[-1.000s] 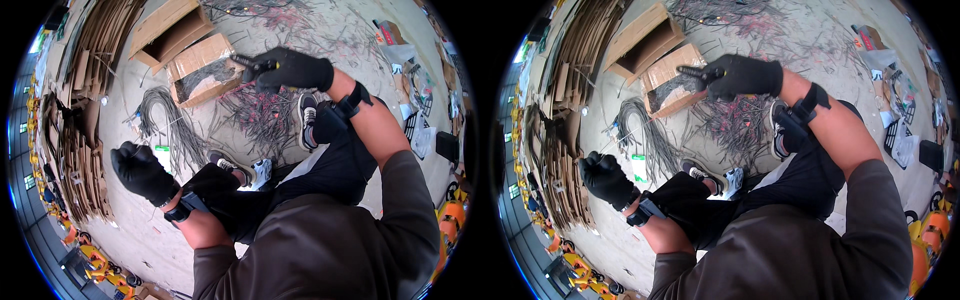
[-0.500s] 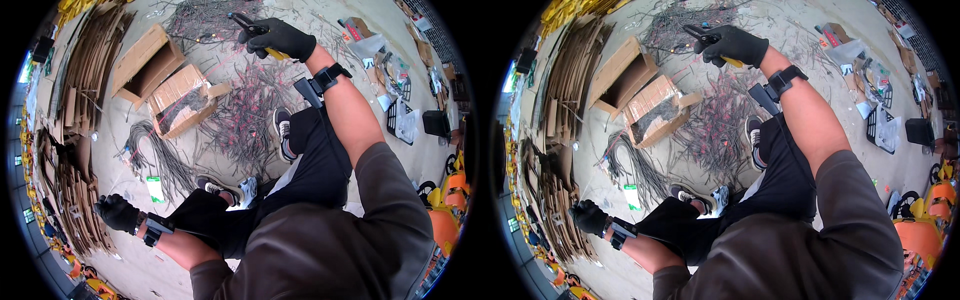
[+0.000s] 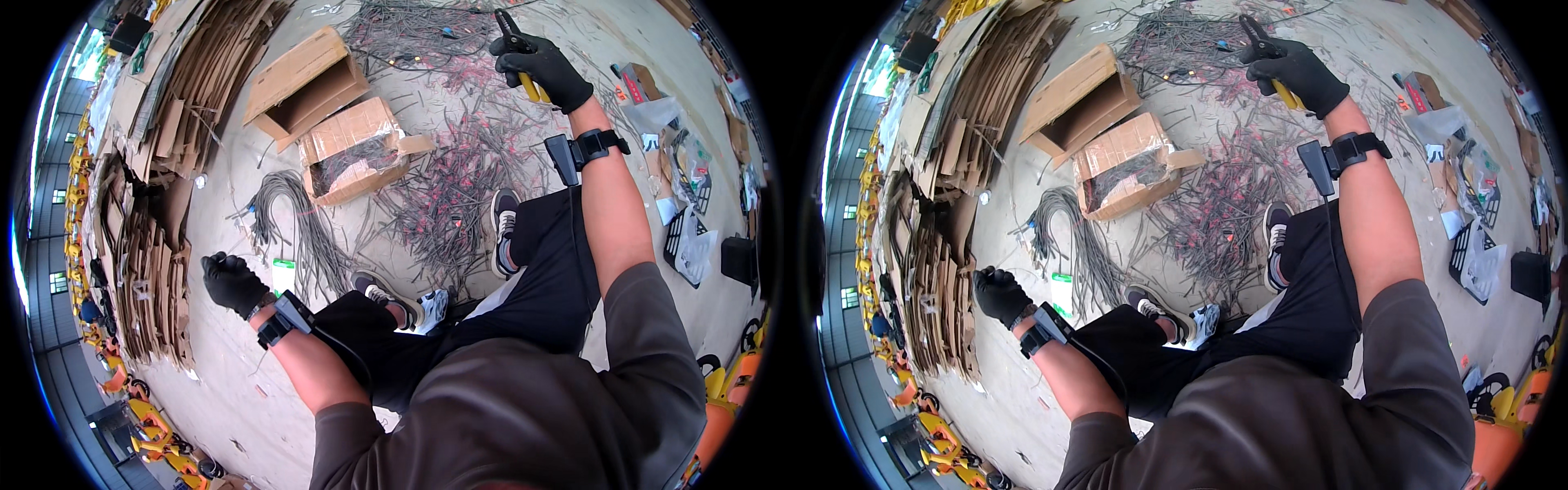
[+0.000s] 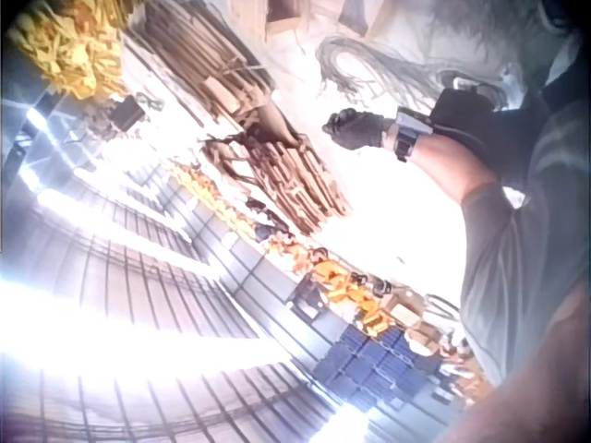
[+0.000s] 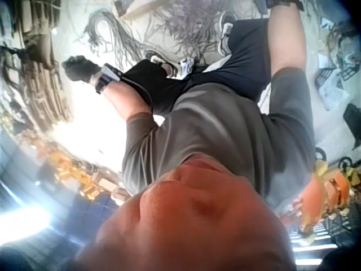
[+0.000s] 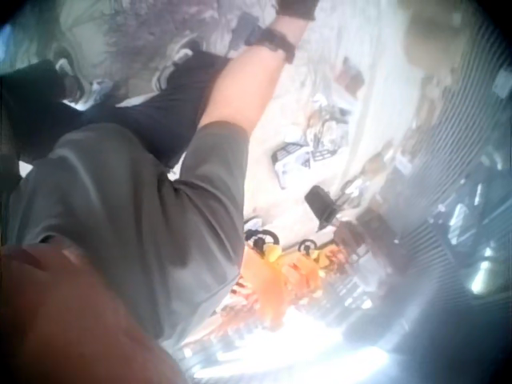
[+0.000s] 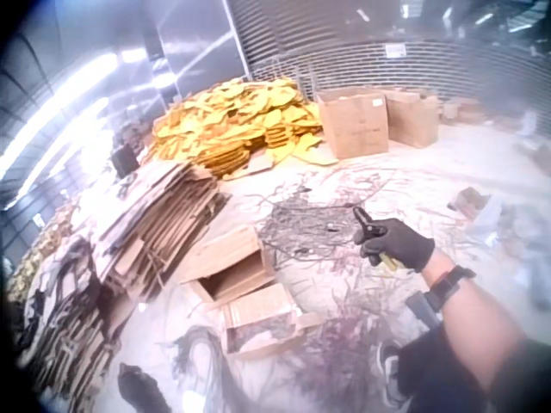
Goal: The person uses a wire stripper to remove insulation from a red wire and then manipulates components of a wire harness while sitting on the floor.
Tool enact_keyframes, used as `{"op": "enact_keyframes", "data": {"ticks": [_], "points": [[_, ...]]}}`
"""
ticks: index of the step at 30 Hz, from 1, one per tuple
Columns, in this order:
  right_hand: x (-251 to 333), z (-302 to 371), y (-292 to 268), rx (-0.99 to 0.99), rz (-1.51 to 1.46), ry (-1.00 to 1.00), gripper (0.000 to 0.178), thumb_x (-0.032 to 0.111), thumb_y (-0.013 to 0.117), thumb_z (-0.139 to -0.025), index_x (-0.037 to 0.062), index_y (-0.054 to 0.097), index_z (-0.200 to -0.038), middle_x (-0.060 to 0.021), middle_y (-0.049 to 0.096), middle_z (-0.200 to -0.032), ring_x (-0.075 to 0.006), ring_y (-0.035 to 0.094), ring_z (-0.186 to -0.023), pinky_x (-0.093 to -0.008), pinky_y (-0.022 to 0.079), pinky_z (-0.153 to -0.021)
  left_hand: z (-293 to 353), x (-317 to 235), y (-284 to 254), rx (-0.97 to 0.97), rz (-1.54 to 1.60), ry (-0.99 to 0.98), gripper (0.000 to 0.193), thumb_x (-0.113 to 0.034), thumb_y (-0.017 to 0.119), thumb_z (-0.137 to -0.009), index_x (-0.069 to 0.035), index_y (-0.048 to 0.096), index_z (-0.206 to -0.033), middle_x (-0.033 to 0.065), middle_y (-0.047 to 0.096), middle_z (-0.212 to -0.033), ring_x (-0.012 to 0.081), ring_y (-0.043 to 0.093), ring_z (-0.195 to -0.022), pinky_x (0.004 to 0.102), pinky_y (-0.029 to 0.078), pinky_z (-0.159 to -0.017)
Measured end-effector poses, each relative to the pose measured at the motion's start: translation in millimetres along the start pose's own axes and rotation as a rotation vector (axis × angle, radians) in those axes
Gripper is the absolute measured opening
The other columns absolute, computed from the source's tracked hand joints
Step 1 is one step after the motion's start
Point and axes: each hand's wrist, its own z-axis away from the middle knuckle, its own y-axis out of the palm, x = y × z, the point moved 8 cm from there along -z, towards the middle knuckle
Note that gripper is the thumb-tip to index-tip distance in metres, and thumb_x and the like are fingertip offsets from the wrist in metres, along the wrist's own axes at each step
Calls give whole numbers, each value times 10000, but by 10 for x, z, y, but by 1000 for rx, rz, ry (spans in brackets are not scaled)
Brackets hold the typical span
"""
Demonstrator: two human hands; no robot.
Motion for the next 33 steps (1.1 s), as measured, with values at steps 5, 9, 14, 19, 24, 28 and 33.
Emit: {"op": "enact_keyframes", "data": {"ticks": [5,9,14,19,24,28,33], "points": [[131,3,255,74,-31,-20,311,181,671,-902,4,652,-1156,-39,647,-873,-105,609,-711,-273,522,-675,161,-5,241,185,-385,333,294,-221,570,-999,-25,596,-781,30,534,-653,103,491,-482,244,376,-438],[117,36,811,246,-57,-37,292,141,704,-889,7,654,-1143,-38,665,-920,-92,617,-769,-267,529,-700,659,113,786,282,-335,85,301,-276,605,-988,-38,626,-806,47,590,-613,113,524,-487,239,389,-456],[188,244,1852,476,-186,-79,265,113,681,-868,4,667,-1109,-49,686,-952,-91,617,-815,-267,526,-730,1120,175,1205,487,-297,-29,263,-271,614,-986,-42,642,-860,55,619,-617,127,543,-492,231,384,-479],[223,354,2233,518,32,-138,312,126,626,-869,16,686,-1154,-46,688,-888,-94,584,-751,-284,502,-708,1423,-3,1495,625,-182,-53,280,-262,577,-1007,-9,620,-897,94,655,-769,138,579,-556,253,422,-504],[-29,470,2426,654,-209,188,375,146,608,-906,12,646,-1254,-68,686,-884,-124,642,-732,-284,533,-681,1639,-407,1706,697,-263,110,339,-236,450,-1063,-12,582,-846,62,589,-679,125,540,-549,257,413,-526],[-106,615,2625,727,-372,322,398,160,632,-926,0,612,-1290,-100,684,-1005,-147,672,-753,-288,551,-683,1666,-640,1762,673,-251,225,325,-115,410,-1053,-7,582,-800,70,574,-650,155,545,-556,274,408,-529],[25,691,2683,772,-439,328,295,134,649,-925,-36,627,-1165,-108,692,-988,-154,674,-779,-286,562,-692,1584,-777,1634,546,-341,354,298,-108,447,-1043,-6,607,-813,63,577,-645,152,569,-567,263,423,-532]]}}
